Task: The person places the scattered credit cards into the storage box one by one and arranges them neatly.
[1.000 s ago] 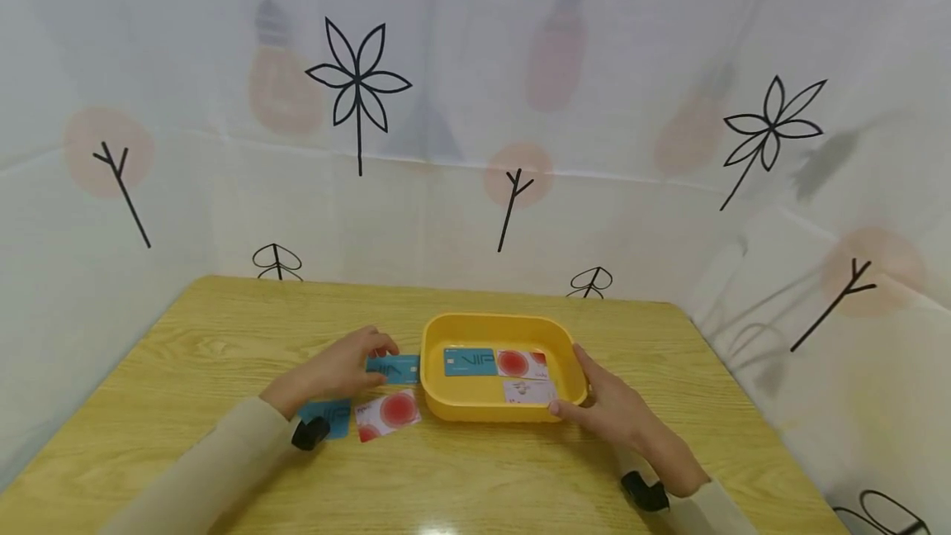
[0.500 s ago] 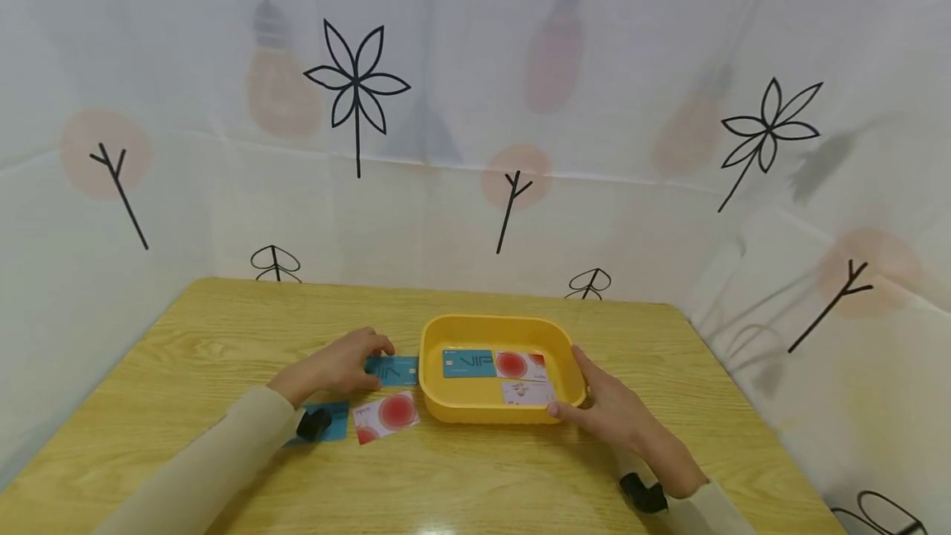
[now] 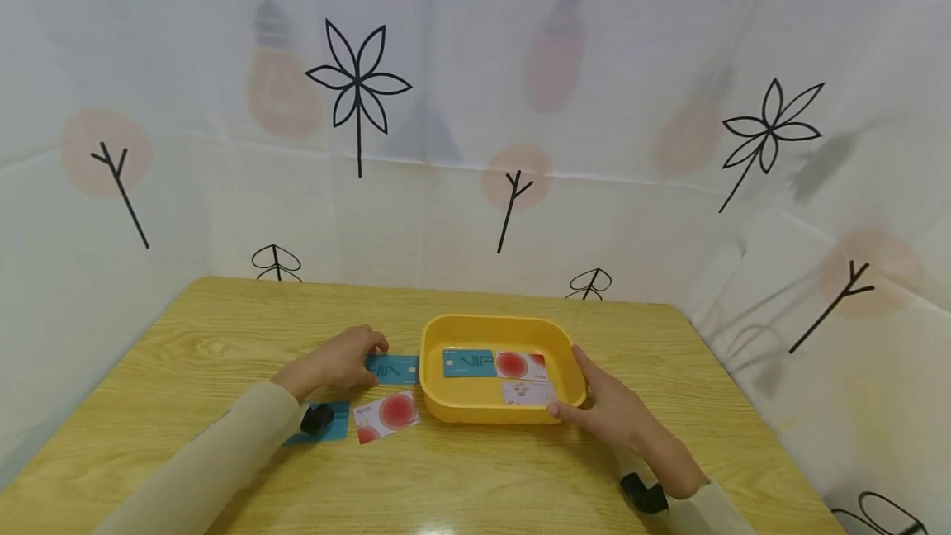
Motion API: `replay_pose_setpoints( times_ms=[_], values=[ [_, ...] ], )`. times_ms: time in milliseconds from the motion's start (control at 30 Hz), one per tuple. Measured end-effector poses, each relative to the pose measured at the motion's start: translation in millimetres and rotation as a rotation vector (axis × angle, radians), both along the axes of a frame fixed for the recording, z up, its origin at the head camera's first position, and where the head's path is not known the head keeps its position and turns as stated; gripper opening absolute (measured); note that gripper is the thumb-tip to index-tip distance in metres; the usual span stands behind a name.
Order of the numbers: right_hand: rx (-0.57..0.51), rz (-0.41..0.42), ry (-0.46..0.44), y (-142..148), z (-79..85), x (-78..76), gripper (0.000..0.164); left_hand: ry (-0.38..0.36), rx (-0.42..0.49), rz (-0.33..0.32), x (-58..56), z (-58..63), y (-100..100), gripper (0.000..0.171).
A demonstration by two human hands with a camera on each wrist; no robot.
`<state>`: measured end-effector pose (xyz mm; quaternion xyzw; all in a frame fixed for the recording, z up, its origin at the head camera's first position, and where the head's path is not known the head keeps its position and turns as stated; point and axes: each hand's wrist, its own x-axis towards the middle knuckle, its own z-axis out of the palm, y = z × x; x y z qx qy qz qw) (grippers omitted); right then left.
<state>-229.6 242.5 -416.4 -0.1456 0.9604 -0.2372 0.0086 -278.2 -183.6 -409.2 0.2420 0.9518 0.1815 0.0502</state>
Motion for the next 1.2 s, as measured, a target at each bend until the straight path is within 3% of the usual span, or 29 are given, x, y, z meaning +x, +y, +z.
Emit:
replay_pose_setpoints(
  times_ms=[467,833,1200],
  values=[
    [0.010,0.002,0.010,0.0,0.4,-1.2,0.104,0.007,-0.007,0.031,-4.1,0.5,-1.2,0.041],
    [0.005,0.014,0.009,-0.4,2.7,1.1,0.103,0.030,0.004,-0.018,-9.7,-1.0,-2.2,0.032],
    [-0.002,0.010,0.005,0.6,2.5,1.0,0.104,-0.042,0.009,0.033,-10.7,-0.3,-0.1,0.041]
  ],
)
